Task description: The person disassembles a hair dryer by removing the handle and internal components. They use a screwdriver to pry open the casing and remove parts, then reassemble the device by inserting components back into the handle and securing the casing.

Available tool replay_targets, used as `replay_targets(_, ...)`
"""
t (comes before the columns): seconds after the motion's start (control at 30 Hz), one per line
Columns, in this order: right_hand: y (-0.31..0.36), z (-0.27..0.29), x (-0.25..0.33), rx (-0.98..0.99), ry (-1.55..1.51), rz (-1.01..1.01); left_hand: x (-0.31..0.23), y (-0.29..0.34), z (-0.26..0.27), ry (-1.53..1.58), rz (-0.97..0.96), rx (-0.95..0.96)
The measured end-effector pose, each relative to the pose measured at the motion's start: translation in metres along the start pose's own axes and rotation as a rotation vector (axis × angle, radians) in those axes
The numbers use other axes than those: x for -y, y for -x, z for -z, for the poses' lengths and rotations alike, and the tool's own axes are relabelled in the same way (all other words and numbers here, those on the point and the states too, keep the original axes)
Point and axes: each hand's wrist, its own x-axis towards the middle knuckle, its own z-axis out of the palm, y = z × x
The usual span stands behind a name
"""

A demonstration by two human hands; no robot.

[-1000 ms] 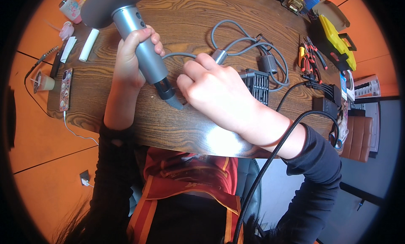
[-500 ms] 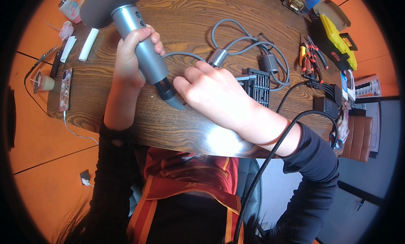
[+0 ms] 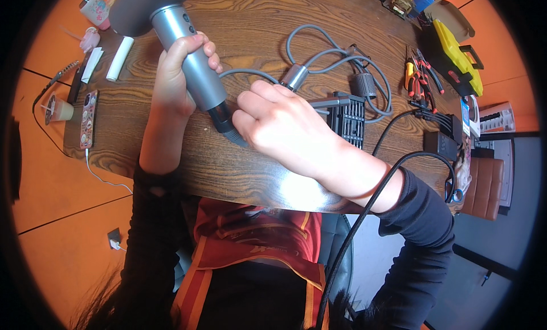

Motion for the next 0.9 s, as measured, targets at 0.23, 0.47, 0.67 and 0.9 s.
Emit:
replay_targets(0.23, 0.005, -0.006, 0.001, 0.105, 0.091, -0.106, 0.001, -0.001, 0.001, -0.006, -0.008, -0.017)
replay_targets(0.47, 0.002, -0.008, -0.005, -0.091, 0.211, 0.104, 0.003, -0.001, 0.002, 0.038, -0.002, 0.011)
replay_targets(0.67, 0.012, 0.003, -0.018, -0.225, 0.029, -0.022, 0.001, -0.004, 0.007, 0.134, 0.04, 0.066)
replay_targets(0.9, 0.021, 0.007, -0.012, -0.294, -0.235, -0.178, 0.004, -0.002, 0.006, 0.259, 0.069, 0.147)
